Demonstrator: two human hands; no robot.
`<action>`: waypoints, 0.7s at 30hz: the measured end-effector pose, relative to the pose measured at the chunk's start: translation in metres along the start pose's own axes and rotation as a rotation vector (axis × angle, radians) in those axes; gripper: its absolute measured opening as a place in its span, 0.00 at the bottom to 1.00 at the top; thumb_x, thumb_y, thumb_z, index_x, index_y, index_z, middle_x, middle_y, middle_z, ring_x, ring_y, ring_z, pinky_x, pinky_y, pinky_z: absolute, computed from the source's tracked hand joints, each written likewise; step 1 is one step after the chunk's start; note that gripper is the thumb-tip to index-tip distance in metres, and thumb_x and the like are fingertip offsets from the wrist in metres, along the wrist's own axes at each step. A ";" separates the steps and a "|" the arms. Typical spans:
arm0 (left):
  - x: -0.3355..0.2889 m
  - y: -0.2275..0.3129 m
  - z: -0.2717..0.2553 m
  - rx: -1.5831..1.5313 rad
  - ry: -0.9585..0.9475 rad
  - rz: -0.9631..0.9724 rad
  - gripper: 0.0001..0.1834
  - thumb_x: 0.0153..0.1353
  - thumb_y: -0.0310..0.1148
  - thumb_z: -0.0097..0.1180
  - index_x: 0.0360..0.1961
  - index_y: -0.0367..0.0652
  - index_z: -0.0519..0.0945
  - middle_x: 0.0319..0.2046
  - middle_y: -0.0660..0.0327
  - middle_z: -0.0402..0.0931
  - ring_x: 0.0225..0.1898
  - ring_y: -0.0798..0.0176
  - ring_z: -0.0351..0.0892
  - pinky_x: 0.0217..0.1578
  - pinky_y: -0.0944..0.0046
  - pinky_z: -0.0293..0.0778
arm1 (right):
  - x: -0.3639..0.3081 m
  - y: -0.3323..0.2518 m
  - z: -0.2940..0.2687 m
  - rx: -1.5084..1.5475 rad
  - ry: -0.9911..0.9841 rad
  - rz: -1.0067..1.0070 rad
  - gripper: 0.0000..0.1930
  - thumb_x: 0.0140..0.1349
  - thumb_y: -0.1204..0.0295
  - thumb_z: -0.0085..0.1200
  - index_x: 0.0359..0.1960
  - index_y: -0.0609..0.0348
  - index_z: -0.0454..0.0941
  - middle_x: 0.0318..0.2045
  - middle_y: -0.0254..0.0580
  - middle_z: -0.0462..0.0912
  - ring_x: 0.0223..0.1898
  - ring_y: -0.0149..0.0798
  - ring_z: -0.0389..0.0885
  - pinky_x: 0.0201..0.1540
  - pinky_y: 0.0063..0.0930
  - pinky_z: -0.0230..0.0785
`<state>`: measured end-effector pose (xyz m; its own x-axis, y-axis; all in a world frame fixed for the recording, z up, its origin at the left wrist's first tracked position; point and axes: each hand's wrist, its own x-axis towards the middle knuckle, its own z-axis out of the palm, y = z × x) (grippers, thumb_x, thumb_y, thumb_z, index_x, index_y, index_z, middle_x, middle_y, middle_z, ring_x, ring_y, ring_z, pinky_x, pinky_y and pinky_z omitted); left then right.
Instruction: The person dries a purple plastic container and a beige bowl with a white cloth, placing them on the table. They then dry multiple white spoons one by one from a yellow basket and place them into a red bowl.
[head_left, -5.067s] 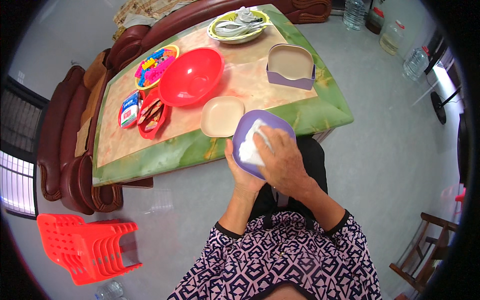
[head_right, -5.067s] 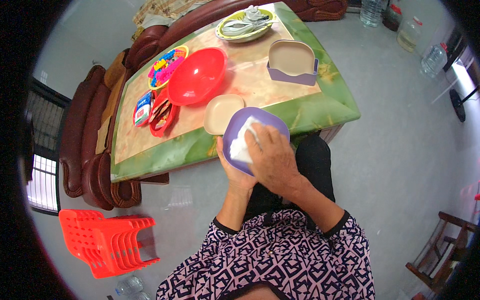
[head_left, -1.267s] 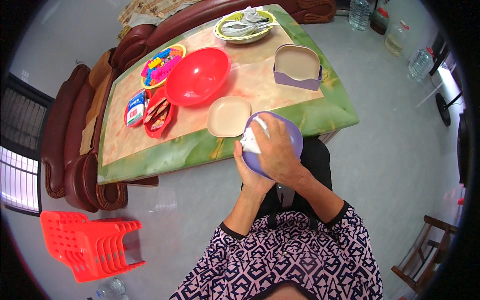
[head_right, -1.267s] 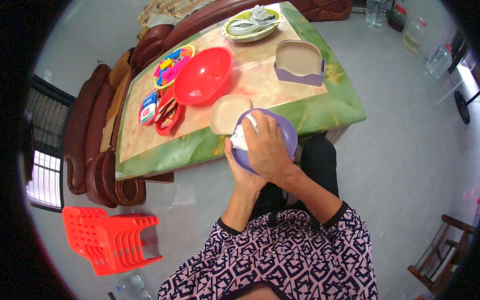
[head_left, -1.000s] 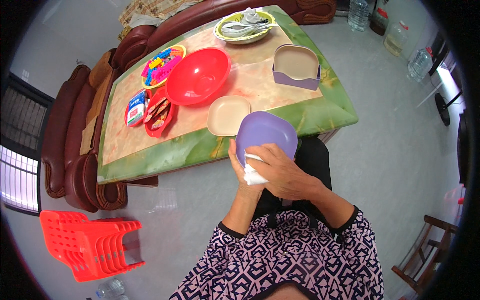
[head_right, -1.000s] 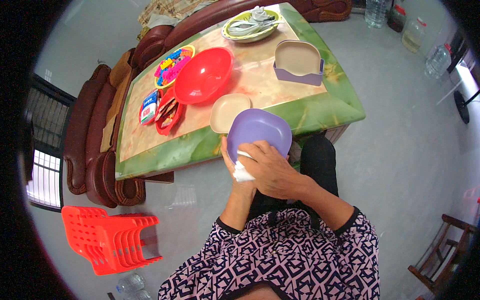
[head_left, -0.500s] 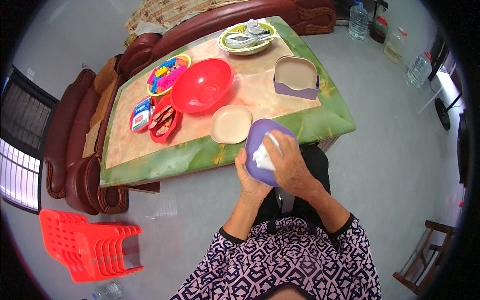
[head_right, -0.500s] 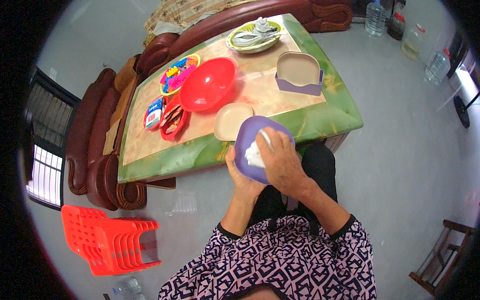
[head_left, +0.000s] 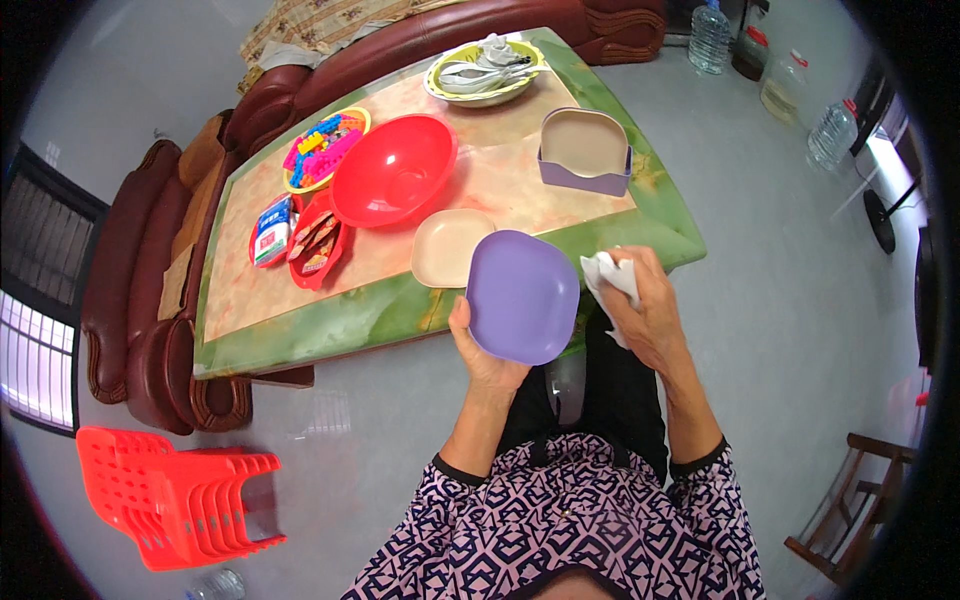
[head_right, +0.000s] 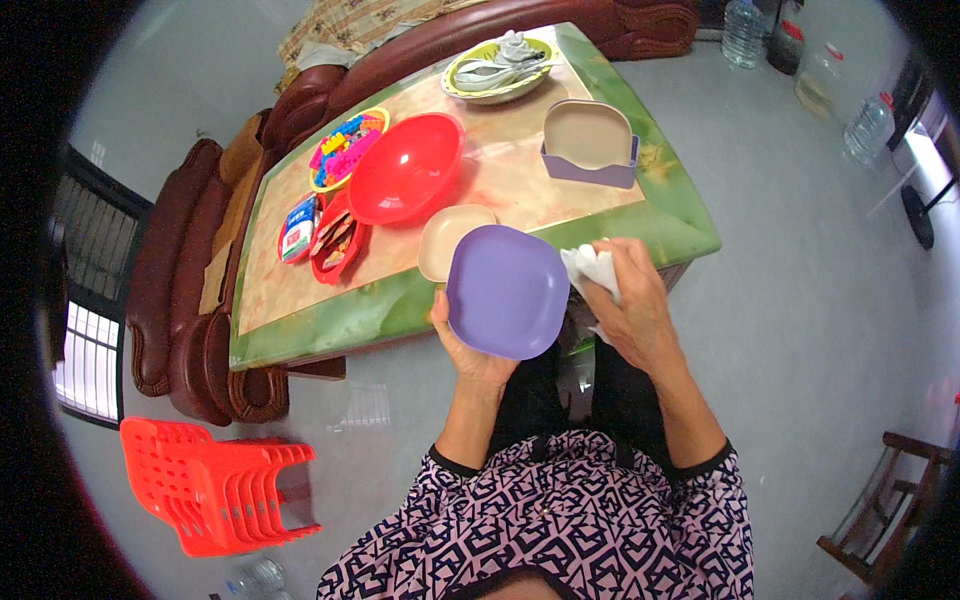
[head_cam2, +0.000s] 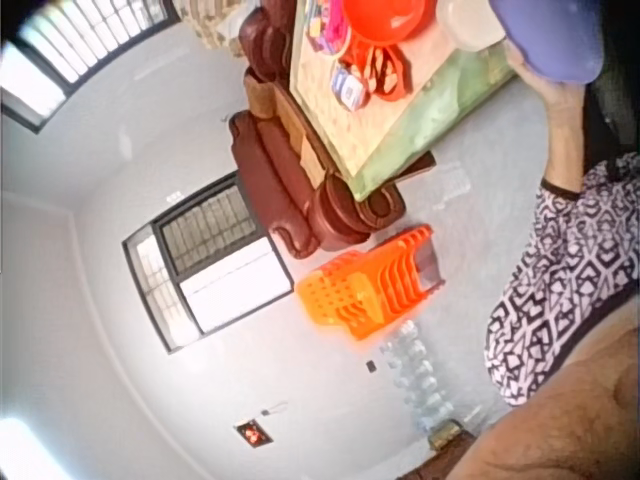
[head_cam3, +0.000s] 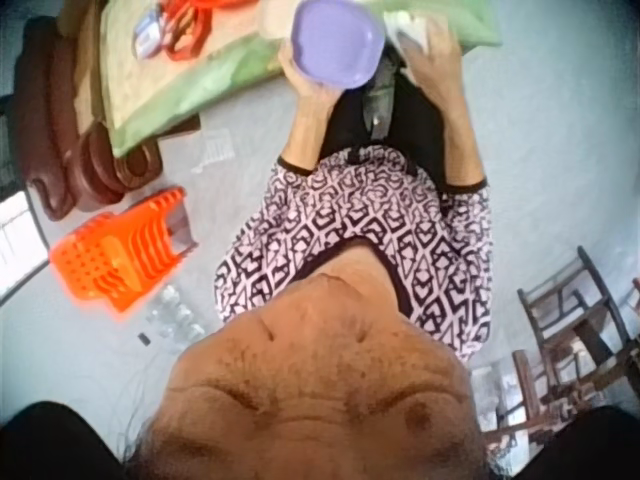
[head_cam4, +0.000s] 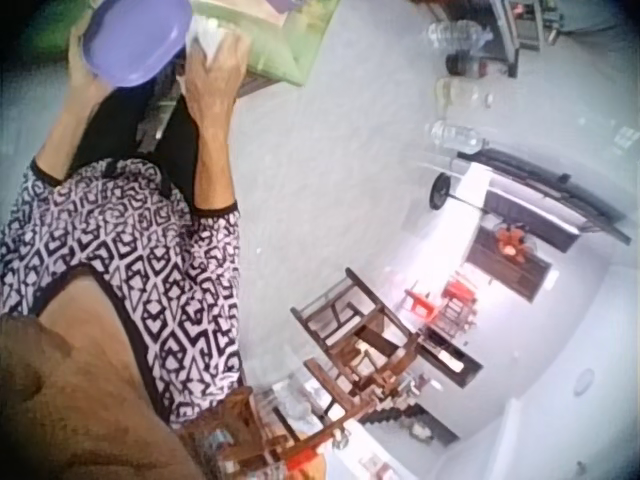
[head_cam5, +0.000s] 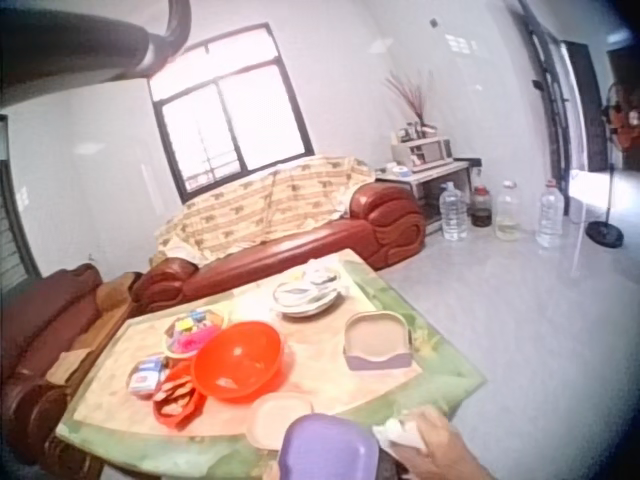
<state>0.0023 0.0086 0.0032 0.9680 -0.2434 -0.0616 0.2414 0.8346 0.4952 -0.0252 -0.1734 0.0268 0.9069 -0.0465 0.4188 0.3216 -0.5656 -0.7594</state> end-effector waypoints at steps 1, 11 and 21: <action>0.000 -0.005 -0.001 -0.015 -0.012 -0.016 0.38 0.57 0.60 0.47 0.60 0.42 0.65 0.56 0.54 0.69 0.56 0.53 0.69 0.56 0.51 0.68 | 0.003 -0.001 0.008 0.029 0.112 0.063 0.19 0.52 0.78 0.55 0.47 0.65 0.71 0.41 0.54 0.74 0.42 0.51 0.75 0.47 0.37 0.68; 0.001 0.004 0.001 0.127 -0.050 -0.079 0.28 0.61 0.43 0.51 0.57 0.35 0.67 0.50 0.53 0.73 0.50 0.59 0.74 0.53 0.57 0.71 | 0.014 0.039 0.027 0.019 0.041 0.148 0.12 0.54 0.72 0.56 0.41 0.58 0.74 0.32 0.52 0.80 0.32 0.53 0.80 0.35 0.40 0.71; 0.009 -0.009 -0.026 0.555 0.154 -0.001 0.16 0.64 0.23 0.45 0.52 0.33 0.71 0.43 0.58 0.76 0.40 0.69 0.76 0.43 0.68 0.73 | 0.018 0.011 0.022 -0.302 0.263 -0.024 0.28 0.47 0.77 0.57 0.54 0.60 0.66 0.43 0.51 0.71 0.43 0.53 0.71 0.45 0.40 0.65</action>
<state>0.0107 0.0116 -0.0249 0.9767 -0.1350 -0.1670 0.2101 0.4401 0.8730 0.0005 -0.1622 0.0144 0.7867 -0.2174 0.5778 0.2119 -0.7840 -0.5835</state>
